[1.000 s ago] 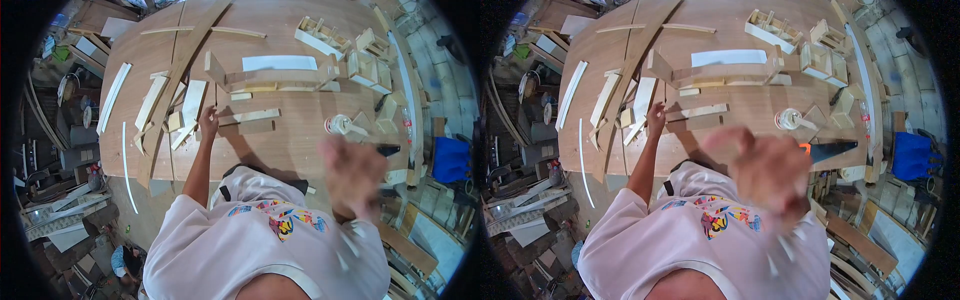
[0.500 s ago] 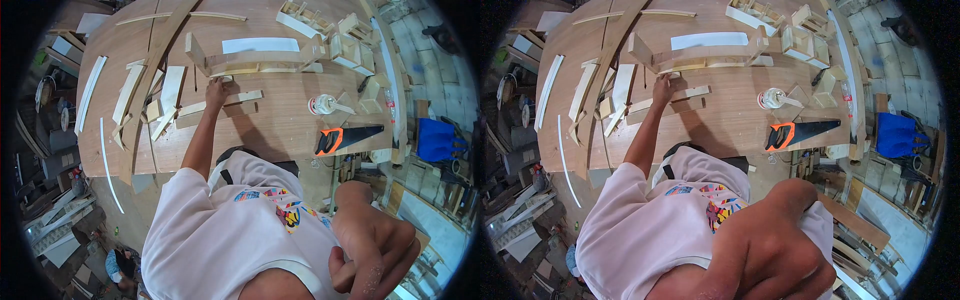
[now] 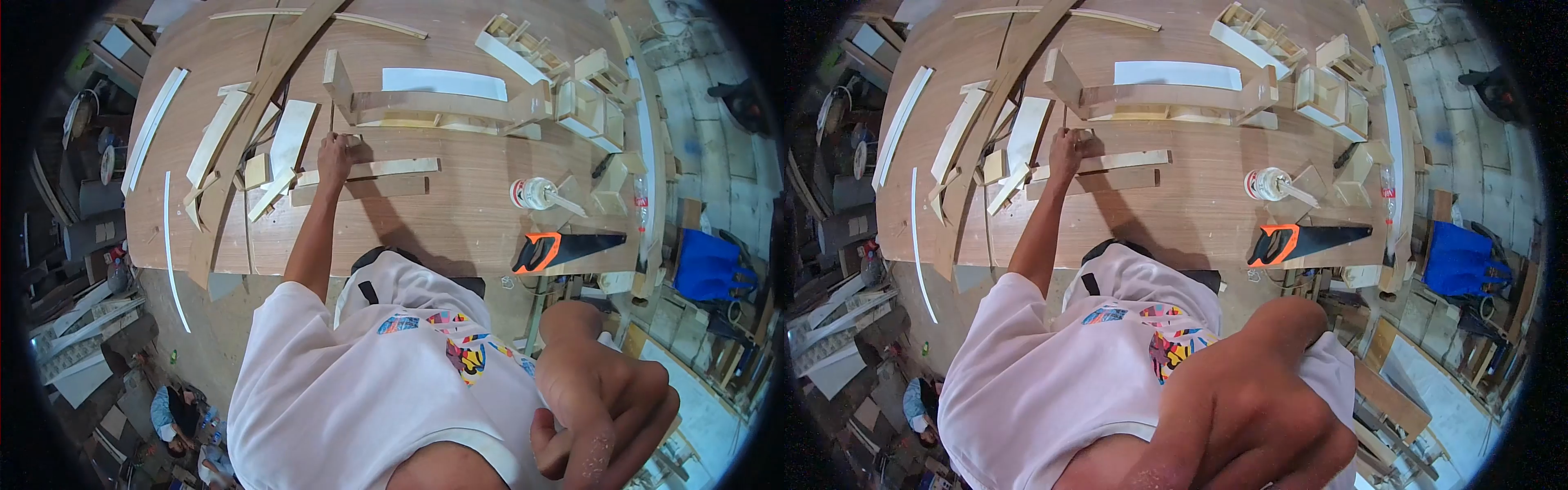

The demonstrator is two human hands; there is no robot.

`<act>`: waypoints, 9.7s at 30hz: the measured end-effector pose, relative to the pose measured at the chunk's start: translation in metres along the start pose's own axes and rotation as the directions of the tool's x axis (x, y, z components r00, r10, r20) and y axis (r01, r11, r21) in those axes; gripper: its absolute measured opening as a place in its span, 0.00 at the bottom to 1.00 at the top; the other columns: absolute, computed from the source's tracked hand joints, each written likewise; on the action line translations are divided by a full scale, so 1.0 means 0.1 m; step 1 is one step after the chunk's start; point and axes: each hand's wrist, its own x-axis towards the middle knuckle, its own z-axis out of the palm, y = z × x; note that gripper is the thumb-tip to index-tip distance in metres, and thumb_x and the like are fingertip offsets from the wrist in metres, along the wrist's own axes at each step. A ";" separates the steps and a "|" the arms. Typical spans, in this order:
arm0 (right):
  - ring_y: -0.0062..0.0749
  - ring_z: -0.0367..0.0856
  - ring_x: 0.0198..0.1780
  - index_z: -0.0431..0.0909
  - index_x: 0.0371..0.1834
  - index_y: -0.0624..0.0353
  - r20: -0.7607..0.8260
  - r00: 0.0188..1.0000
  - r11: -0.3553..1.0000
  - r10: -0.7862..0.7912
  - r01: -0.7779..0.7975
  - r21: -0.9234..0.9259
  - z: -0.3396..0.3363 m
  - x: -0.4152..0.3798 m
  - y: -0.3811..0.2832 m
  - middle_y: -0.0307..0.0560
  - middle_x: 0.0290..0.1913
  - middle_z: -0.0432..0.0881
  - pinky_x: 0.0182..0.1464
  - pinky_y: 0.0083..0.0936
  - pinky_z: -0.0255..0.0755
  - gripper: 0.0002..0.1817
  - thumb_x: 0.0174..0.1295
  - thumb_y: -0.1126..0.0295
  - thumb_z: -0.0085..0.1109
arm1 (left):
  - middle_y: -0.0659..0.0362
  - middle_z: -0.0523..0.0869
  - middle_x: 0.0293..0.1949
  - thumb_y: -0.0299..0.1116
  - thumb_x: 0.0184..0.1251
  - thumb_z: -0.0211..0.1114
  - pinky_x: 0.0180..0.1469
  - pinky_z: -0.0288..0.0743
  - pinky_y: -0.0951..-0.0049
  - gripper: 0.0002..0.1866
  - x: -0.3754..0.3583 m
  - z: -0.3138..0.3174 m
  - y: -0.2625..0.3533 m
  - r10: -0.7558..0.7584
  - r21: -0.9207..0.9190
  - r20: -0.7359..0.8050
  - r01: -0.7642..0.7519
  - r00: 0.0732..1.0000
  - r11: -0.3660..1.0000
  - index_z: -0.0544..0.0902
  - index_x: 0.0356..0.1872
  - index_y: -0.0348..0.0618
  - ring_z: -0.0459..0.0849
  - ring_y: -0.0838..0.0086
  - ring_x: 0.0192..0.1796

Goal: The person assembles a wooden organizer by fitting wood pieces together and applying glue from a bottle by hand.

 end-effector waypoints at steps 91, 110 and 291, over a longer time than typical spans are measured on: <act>0.28 0.81 0.24 0.74 0.33 0.68 -0.871 -0.135 -0.104 0.472 -0.990 0.097 -1.08 -4.58 -0.20 0.51 0.26 0.82 0.28 0.21 0.77 0.07 0.62 0.74 0.53 | 0.54 0.58 0.69 0.38 0.67 0.47 0.70 0.44 0.55 0.28 -1.19 0.11 0.36 -0.069 0.229 0.112 0.042 0.991 0.972 0.58 0.66 0.41 0.54 0.61 0.71; 0.31 0.81 0.23 0.69 0.37 0.66 -0.841 -0.220 -0.220 0.495 -0.968 0.124 -1.22 -4.58 -0.17 0.49 0.30 0.79 0.25 0.23 0.78 0.05 0.66 0.76 0.44 | 0.48 0.84 0.32 0.35 0.56 0.56 0.41 0.76 0.61 0.12 -1.51 -0.94 -0.98 -0.444 -0.142 0.028 0.443 0.896 0.885 0.83 0.34 0.41 0.83 0.55 0.38; 0.41 0.82 0.39 0.71 0.42 0.68 -0.952 -0.131 0.656 0.278 -0.698 0.288 -1.67 -2.68 -0.15 0.52 0.38 0.78 0.45 0.35 0.80 0.15 0.57 0.68 0.59 | 0.58 0.76 0.54 0.44 0.47 0.71 0.67 0.44 0.47 0.32 -0.03 -1.47 0.45 0.277 0.108 0.026 -0.278 0.961 0.954 0.72 0.55 0.44 0.66 0.63 0.64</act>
